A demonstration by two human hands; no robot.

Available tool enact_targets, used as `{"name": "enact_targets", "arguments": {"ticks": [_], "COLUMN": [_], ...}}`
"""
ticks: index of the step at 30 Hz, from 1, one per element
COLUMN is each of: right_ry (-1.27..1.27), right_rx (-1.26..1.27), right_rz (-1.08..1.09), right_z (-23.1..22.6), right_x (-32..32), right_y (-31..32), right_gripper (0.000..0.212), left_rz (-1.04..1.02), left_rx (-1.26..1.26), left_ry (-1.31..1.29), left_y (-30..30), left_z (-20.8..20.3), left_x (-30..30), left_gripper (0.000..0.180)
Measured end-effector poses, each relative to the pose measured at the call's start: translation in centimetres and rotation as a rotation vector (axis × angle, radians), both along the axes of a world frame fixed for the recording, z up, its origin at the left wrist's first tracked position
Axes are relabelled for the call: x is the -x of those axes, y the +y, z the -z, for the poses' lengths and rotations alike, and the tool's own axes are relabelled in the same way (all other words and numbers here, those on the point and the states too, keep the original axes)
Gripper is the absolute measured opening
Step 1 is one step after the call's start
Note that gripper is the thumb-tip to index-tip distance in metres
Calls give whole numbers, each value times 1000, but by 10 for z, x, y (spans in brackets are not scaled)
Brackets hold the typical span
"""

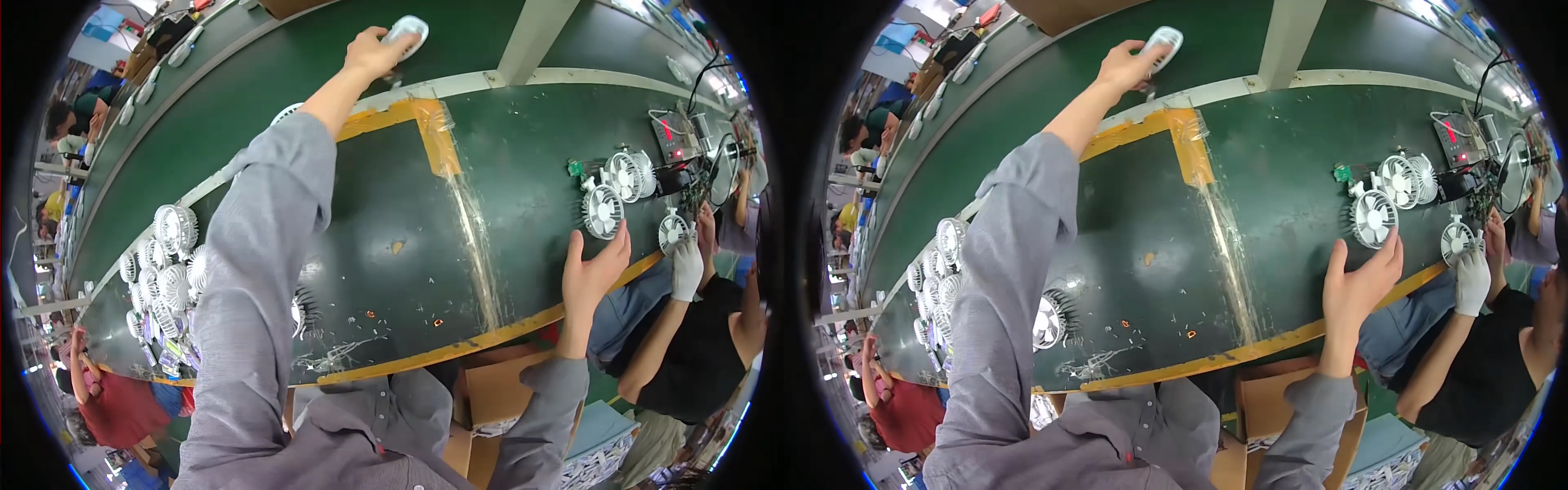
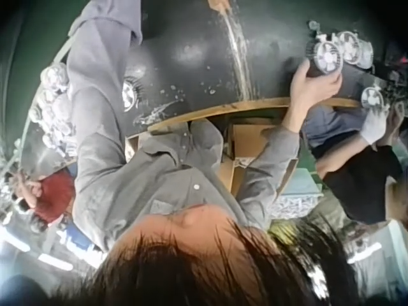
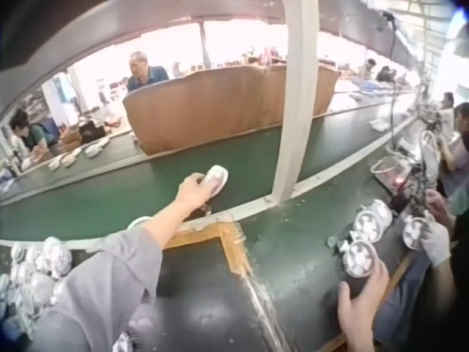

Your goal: The person assembles small white fans by hand from PCBs, batteries, and plastic casings, then sorts the completed fans into a cardboard box.

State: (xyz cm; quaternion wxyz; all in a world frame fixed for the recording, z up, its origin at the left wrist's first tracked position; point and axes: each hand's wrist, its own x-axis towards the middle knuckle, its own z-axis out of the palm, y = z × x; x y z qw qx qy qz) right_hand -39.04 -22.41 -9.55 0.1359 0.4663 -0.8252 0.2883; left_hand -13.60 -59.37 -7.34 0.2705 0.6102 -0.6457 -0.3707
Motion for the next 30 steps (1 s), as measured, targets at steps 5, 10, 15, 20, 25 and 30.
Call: {"name": "enact_targets", "arguments": {"ticks": [5, 10, 15, 20, 25, 30], "right_ry": [-523, -1236, -1444, -1648, -1589, -1624], "right_rx": [169, 391, 572, 633, 624, 712], "right_rz": [-243, -531, -692, -662, -536, -398], "right_z": [-30, -86, -123, -126, -112, -97], "right_x": [-63, -115, -138, -148, -140, -126], "right_y": [20, 46, 99, 145, 166, 168], "right_gripper": [59, 52, 63, 61, 50, 44], "left_rz": [170, 485, 670, 783, 875, 865], "left_rx": [-189, -284, 220, 880, 874, 880], "left_ry": [748, 992, 541, 97, 68, 61], "left_y": [90, 230, 348, 406, 419, 417], "left_z": [-87, -121, -126, -119, -116, -94], "left_x": [-10, -32, -50, -45, -28, 0], "left_gripper": [52, 42, 82, 79, 77, 79]}}
